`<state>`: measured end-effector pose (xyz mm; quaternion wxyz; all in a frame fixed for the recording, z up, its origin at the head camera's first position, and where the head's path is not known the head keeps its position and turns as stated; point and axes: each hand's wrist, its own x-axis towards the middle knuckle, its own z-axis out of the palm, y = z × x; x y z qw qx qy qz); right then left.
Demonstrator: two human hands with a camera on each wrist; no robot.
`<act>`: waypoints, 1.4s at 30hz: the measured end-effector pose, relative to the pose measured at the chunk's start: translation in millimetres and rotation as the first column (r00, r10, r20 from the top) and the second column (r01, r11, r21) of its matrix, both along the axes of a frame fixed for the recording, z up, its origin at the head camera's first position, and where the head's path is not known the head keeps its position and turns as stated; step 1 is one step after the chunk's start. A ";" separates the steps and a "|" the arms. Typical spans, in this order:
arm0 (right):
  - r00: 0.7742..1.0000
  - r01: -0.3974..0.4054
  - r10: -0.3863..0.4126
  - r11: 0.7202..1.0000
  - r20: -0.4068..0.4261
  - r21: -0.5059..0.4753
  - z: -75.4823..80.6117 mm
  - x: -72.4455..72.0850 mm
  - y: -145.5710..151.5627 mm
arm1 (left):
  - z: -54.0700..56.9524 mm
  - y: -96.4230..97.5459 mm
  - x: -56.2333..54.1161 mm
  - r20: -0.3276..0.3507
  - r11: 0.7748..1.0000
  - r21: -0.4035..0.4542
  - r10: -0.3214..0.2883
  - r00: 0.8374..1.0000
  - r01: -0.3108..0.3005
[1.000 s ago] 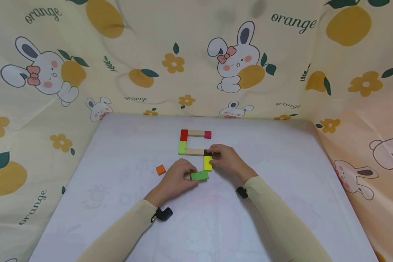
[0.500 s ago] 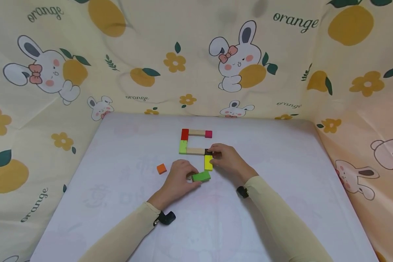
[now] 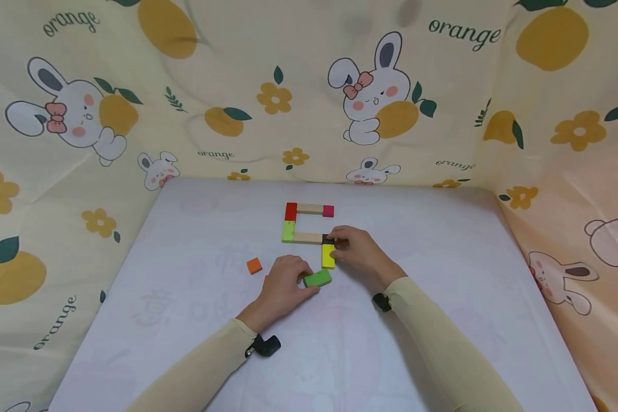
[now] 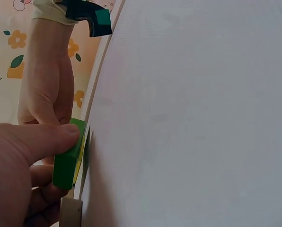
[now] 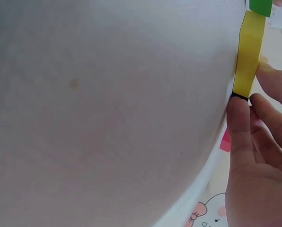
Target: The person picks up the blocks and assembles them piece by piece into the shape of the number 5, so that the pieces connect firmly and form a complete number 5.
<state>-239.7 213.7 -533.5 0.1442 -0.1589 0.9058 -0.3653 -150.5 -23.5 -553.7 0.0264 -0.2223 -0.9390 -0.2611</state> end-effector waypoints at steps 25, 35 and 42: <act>0.998 -0.051 0.053 0.998 -0.041 0.044 1.2 0.3 0.2 | -1.1 12.4 -0.6 0.044 0.994 -0.102 0.053 0.998 -0.048; 0.995 -0.071 0.077 0.993 -0.061 0.095 6.3 1.1 -2.6 | 0.4 14.9 -1.7 0.061 0.995 -0.089 0.058 0.996 -0.052; 0.992 -0.080 0.090 0.990 -0.088 0.112 6.5 2.7 -4.2 | 1.4 15.8 -1.1 0.086 0.995 -0.081 0.067 0.994 -0.060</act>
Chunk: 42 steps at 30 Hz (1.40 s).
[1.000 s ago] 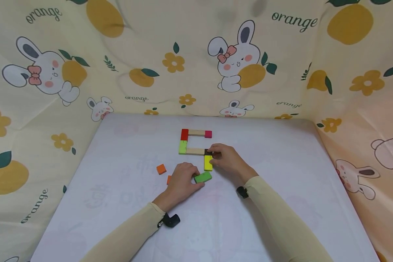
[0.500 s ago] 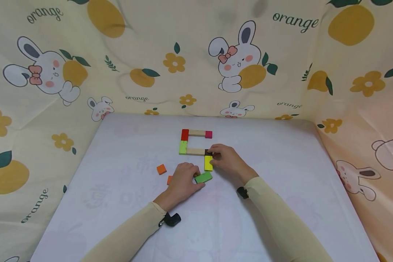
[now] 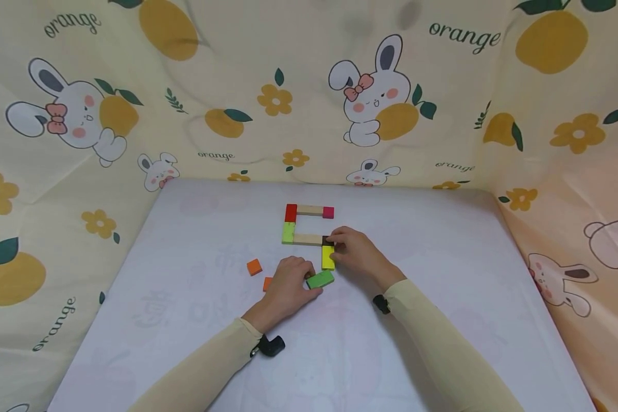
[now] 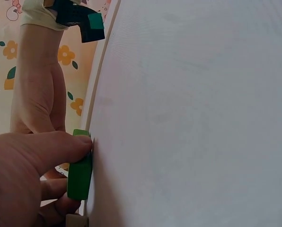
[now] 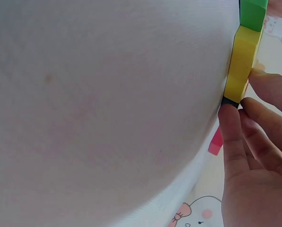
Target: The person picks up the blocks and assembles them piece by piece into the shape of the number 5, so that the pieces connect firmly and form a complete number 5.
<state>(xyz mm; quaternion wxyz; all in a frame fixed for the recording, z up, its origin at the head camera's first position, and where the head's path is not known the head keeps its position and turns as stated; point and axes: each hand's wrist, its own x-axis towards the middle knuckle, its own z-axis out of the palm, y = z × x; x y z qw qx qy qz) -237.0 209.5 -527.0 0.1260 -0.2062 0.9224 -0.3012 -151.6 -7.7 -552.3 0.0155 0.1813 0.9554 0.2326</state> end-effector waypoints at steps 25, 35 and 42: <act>0.994 -0.026 0.028 0.999 -0.102 0.021 -1.0 6.4 -1.8 | -0.6 -1.6 1.9 -0.022 1.000 0.003 -0.014 1.000 0.014; 0.997 -0.014 0.014 1.000 -0.075 0.002 -0.1 6.6 -0.6 | 1.6 -1.2 2.4 -0.017 1.000 -0.007 -0.008 1.000 0.008; 0.995 0.015 -0.023 0.997 -0.100 -0.077 8.9 12.8 6.5 | 0.6 -2.0 1.9 -0.019 1.000 -0.015 -0.013 1.000 0.012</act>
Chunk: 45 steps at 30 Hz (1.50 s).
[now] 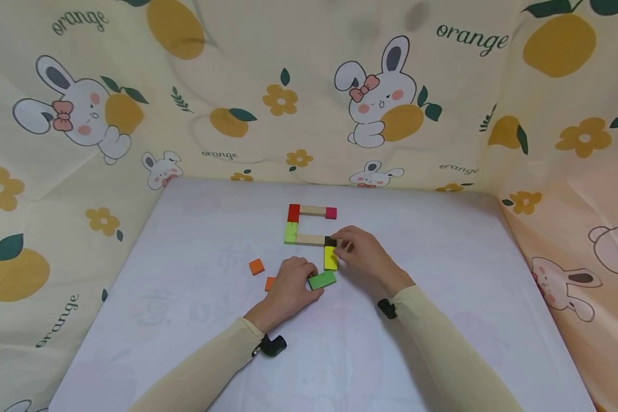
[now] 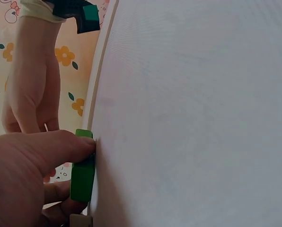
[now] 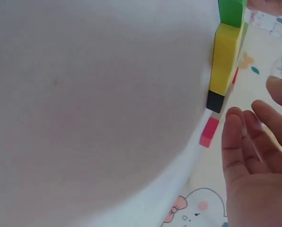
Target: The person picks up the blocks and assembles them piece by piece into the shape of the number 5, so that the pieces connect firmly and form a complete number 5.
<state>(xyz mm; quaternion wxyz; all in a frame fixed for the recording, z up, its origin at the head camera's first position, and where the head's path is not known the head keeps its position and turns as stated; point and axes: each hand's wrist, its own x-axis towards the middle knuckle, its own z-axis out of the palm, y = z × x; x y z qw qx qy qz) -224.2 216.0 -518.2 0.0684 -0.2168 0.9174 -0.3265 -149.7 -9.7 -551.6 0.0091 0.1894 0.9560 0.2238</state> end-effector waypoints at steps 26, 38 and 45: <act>0.950 -0.253 0.277 0.952 -0.141 0.171 -1.5 62.0 21.7 | 6.6 -62.5 -12.4 0.127 0.965 0.229 -0.156 0.980 0.124; 0.933 -0.292 0.326 0.933 -0.152 0.211 -7.6 62.9 17.9 | 2.4 -86.7 -17.6 0.154 0.973 0.193 -0.154 0.976 0.123; 0.939 -0.289 0.320 0.933 -0.129 0.214 -7.6 63.6 16.5 | 6.0 -89.0 -20.4 0.188 0.975 0.187 -0.151 0.970 0.115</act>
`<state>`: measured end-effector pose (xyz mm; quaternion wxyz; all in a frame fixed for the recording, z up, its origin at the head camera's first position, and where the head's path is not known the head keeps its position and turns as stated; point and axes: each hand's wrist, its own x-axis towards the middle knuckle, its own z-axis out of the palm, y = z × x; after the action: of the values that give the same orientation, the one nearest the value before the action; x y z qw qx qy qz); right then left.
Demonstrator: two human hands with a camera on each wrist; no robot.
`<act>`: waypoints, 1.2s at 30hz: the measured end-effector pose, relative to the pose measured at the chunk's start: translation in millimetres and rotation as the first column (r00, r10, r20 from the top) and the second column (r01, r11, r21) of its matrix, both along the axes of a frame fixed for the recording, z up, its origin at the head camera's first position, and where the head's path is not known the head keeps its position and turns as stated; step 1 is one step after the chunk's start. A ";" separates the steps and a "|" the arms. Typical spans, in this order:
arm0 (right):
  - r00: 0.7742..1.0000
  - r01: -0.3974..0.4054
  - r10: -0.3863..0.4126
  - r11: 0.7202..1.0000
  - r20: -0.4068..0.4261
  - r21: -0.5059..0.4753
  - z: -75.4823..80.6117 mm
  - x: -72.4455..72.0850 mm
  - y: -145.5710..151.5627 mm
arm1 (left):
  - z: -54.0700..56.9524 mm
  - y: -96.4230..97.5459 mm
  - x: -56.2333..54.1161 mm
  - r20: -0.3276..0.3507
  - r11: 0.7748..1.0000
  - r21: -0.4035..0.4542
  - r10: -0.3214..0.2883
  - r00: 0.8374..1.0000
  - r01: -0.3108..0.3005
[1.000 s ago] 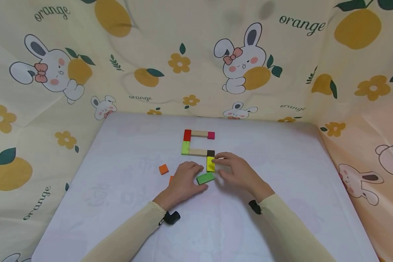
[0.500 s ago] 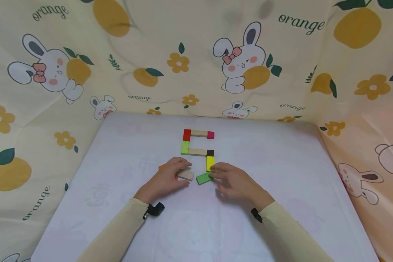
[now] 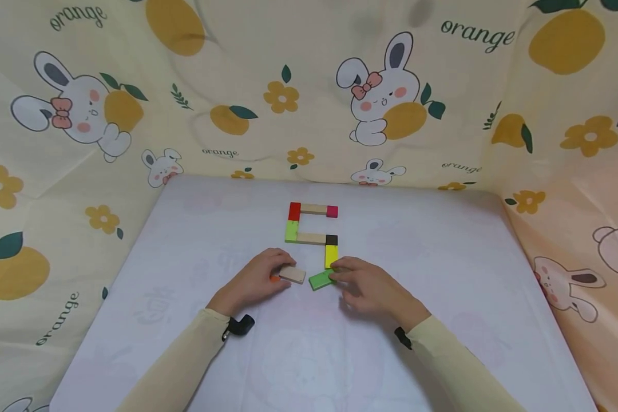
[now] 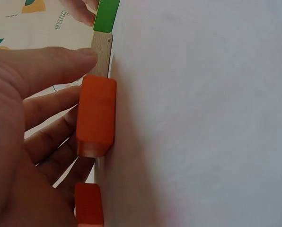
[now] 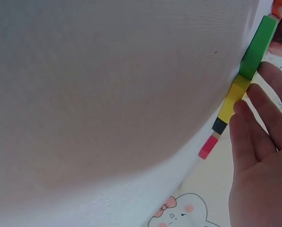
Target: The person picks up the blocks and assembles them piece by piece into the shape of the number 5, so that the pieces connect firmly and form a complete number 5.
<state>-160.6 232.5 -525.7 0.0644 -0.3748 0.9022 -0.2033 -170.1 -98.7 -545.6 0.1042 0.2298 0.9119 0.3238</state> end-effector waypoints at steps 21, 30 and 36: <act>1.000 0.011 -0.011 1.000 0.021 0.021 -0.3 0.2 -0.6 | 3.8 -1.5 -7.0 0.006 0.995 0.047 -0.090 0.996 0.090; 0.999 0.013 -0.014 1.000 0.030 0.018 2.2 0.8 -1.0 | 11.9 -2.2 -0.7 0.016 0.989 0.046 -0.141 0.990 0.140; 1.000 0.011 -0.012 1.000 0.019 0.022 2.3 0.9 -2.0 | 12.4 0.0 -1.1 0.001 0.985 0.023 -0.169 0.986 0.169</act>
<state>-159.8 230.4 -523.5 0.0761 -0.3668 0.9059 -0.1975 -171.1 -98.7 -533.3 0.1302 0.3068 0.8852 0.3245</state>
